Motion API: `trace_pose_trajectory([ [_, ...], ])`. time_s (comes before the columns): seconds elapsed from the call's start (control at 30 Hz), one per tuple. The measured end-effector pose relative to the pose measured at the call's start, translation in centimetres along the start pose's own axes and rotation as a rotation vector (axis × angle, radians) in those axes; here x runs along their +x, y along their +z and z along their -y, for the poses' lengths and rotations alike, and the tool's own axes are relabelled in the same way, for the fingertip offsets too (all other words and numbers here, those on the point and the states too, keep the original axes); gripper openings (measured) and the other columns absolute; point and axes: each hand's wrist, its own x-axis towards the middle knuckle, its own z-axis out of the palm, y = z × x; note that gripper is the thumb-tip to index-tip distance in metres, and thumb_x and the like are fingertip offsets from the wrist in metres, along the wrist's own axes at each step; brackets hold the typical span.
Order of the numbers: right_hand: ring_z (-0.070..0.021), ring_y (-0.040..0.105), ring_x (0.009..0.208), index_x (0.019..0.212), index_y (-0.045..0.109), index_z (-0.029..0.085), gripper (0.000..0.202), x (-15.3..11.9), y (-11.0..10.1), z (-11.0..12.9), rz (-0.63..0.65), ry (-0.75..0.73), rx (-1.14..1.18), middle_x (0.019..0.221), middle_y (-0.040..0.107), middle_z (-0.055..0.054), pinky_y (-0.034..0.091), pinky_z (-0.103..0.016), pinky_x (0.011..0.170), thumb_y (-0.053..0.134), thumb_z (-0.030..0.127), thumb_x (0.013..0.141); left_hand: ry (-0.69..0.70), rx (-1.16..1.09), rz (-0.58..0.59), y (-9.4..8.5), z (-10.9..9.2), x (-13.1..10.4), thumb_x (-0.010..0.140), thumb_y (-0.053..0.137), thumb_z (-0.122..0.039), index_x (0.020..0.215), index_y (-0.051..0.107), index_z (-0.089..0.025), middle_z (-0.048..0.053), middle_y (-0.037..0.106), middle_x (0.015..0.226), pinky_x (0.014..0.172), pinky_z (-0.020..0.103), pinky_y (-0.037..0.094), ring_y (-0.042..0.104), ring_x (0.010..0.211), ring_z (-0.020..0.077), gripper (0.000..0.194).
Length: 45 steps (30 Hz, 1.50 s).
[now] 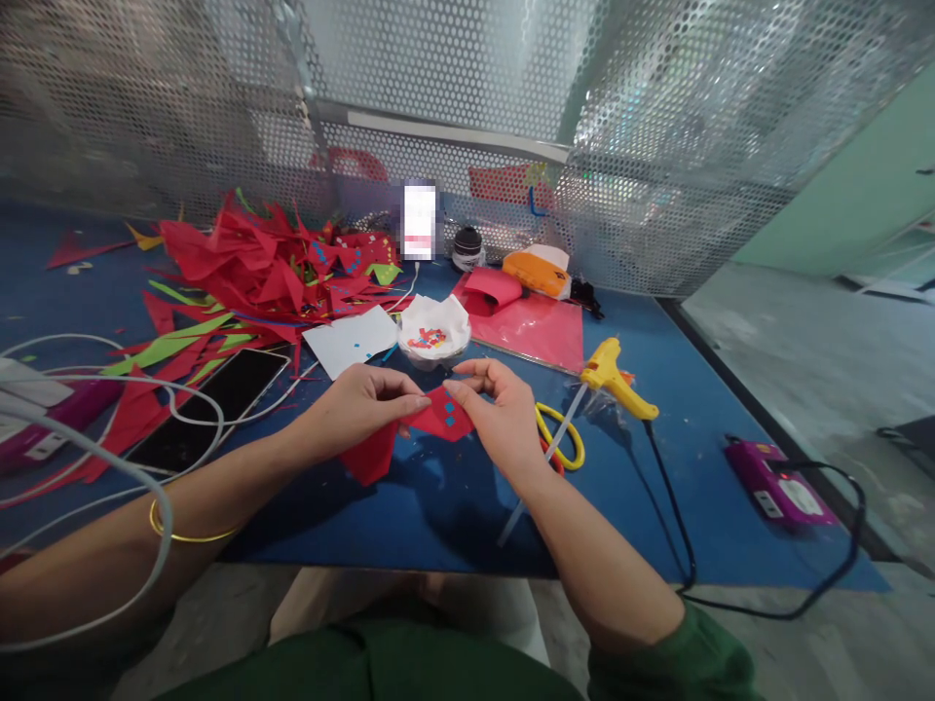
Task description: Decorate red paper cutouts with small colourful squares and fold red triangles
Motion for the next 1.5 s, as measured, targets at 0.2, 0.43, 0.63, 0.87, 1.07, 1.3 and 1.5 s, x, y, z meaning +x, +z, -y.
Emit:
trace_pose_trajectory([
  [0.2,-0.015,0.065,0.071,0.095,0.068,0.021,0.039,0.1,-0.3,0.2,0.082,0.069,0.102,0.076,0.072,0.0,0.051,-0.029,0.069,0.083,0.043,0.066,0.007,0.025,-0.096,-0.6,-0.4,0.1,0.083,0.066,-0.029,0.068,0.068,-0.015,-0.001,0.065,0.056,0.055,0.021,0.045,0.061,0.053,0.0109,0.02],
  [0.43,-0.0136,0.059,0.059,0.093,0.068,0.019,0.042,0.0,0.0,-0.4,0.118,0.111,0.012,0.064,0.065,0.004,0.048,-0.029,0.061,0.086,0.039,0.059,-0.002,0.014,-0.093,-0.5,-0.3,0.2,0.083,0.065,-0.027,0.069,0.069,-0.016,-0.001,0.066,0.057,0.056,0.021,0.045,0.061,0.052,0.0106,0.018],
  [0.63,-0.0174,0.064,0.077,0.095,0.069,0.022,0.037,0.1,-0.5,0.4,0.135,0.052,0.018,0.079,0.071,-0.001,0.049,-0.03,0.069,0.079,0.047,0.07,-0.023,0.006,-0.114,-0.6,-0.6,0.1,0.082,0.065,-0.029,0.069,0.069,-0.016,-0.001,0.064,0.054,0.056,0.021,0.044,0.061,0.052,0.0112,0.019],
  [0.87,-0.0162,0.064,0.069,0.098,0.067,0.021,0.04,0.1,-0.2,-0.2,0.092,0.043,0.013,0.075,0.07,0.001,0.05,-0.03,0.067,0.081,0.043,0.067,0.02,0.049,-0.082,-0.2,-0.5,0.0,0.082,0.065,-0.028,0.065,0.067,-0.017,-0.001,0.065,0.056,0.056,0.021,0.046,0.06,0.052,0.0112,0.021],
  [1.07,-0.0154,0.062,0.063,0.097,0.067,0.021,0.034,0.1,-0.3,-0.2,0.124,0.024,-0.089,0.068,0.068,0.002,0.05,-0.03,0.064,0.078,0.038,0.069,0.02,0.033,-0.052,0.0,-0.4,0.0,0.081,0.065,-0.029,0.065,0.067,-0.016,0.0,0.065,0.057,0.056,0.022,0.047,0.062,0.054,0.0125,0.021],
  [1.3,-0.0162,0.065,0.072,0.094,0.068,0.022,0.036,0.2,-0.4,0.3,0.057,-0.006,0.026,0.077,0.071,0.0,0.051,-0.031,0.069,0.08,0.043,0.067,0.002,0.021,-0.04,0.0,-0.5,-0.1,0.081,0.065,-0.029,0.064,0.067,-0.016,0.0,0.065,0.055,0.055,0.022,0.047,0.061,0.052,0.0114,0.022],
  [1.5,-0.0135,0.059,0.059,0.09,0.068,0.02,0.028,0.1,-0.2,-0.6,0.029,-0.019,-0.13,0.066,0.067,0.002,0.047,-0.028,0.059,0.078,0.034,0.068,-0.021,-0.004,0.019,0.2,-0.2,-0.1,0.08,0.065,-0.026,0.07,0.071,-0.015,0.0,0.066,0.059,0.052,0.02,0.047,0.062,0.052,0.0112,0.016],
])
